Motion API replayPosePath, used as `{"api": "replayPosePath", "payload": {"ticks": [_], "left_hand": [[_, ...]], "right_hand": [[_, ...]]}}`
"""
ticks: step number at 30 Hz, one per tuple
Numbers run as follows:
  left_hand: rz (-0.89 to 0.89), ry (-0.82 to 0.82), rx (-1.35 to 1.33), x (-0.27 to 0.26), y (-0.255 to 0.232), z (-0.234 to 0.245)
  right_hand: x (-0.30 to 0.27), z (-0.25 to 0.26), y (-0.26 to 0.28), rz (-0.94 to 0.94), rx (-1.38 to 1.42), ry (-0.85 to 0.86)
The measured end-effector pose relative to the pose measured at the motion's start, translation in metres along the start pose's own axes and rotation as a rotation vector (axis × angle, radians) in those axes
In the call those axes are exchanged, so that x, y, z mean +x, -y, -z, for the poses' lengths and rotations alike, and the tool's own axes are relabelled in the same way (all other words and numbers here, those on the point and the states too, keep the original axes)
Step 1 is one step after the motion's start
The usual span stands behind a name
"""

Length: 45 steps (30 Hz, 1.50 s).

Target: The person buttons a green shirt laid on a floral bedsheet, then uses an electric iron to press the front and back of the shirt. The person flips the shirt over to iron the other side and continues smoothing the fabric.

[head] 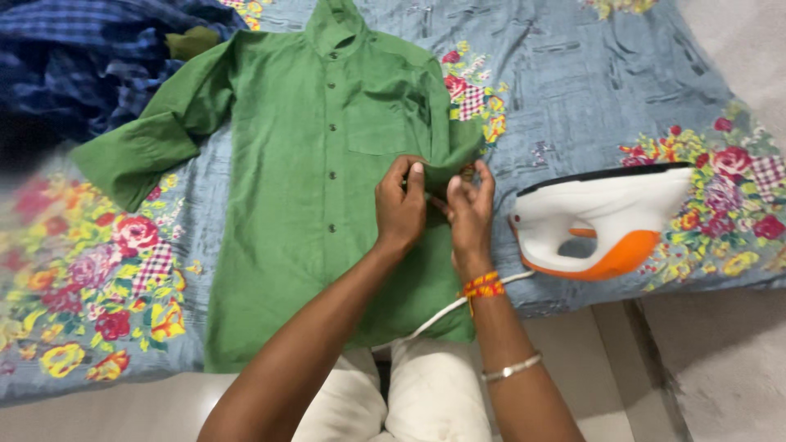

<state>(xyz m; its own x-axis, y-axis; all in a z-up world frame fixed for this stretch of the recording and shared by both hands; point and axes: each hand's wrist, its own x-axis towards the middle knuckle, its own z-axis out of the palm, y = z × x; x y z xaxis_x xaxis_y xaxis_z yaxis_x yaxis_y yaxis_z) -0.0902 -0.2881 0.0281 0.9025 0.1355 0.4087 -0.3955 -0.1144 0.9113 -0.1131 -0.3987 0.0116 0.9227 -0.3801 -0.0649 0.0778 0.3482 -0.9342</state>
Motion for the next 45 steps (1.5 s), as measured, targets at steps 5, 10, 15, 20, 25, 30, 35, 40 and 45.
{"api": "replayPosePath", "payload": {"ticks": [5, 10, 15, 20, 25, 30, 35, 40, 45], "left_hand": [[0.046, 0.058, 0.072, 0.003, -0.006, 0.028], [0.119, -0.005, 0.284, 0.022, 0.022, 0.059], [0.229, -0.151, 0.285, 0.062, 0.051, 0.117], [0.527, 0.204, 0.095, 0.097, 0.042, 0.15], [0.188, 0.394, 0.659, 0.111, 0.033, 0.13], [0.157, 0.381, 0.825, 0.114, 0.034, 0.107], [0.183, -0.154, 0.65, 0.132, 0.079, 0.136], [0.051, -0.346, 0.597, 0.128, 0.075, 0.254], [0.267, -0.146, 0.865, 0.079, 0.032, 0.322]], "right_hand": [[0.032, -0.03, -0.003, -0.007, 0.043, -0.025], [0.005, -0.067, -0.017, 0.451, -0.22, 0.091], [-0.058, -0.1, -0.025, 0.187, -0.052, 0.497], [-0.089, -0.114, -0.043, -0.103, 0.002, 0.796], [-0.115, -0.119, -0.063, -0.148, 0.023, 1.145], [-0.127, -0.135, -0.069, -0.327, 0.063, 0.974], [-0.117, -0.131, -0.028, 0.189, -0.41, 0.837], [-0.088, -0.123, 0.007, 0.301, -0.421, 0.595], [-0.046, -0.118, -0.001, 0.49, -0.526, 0.266]]}}
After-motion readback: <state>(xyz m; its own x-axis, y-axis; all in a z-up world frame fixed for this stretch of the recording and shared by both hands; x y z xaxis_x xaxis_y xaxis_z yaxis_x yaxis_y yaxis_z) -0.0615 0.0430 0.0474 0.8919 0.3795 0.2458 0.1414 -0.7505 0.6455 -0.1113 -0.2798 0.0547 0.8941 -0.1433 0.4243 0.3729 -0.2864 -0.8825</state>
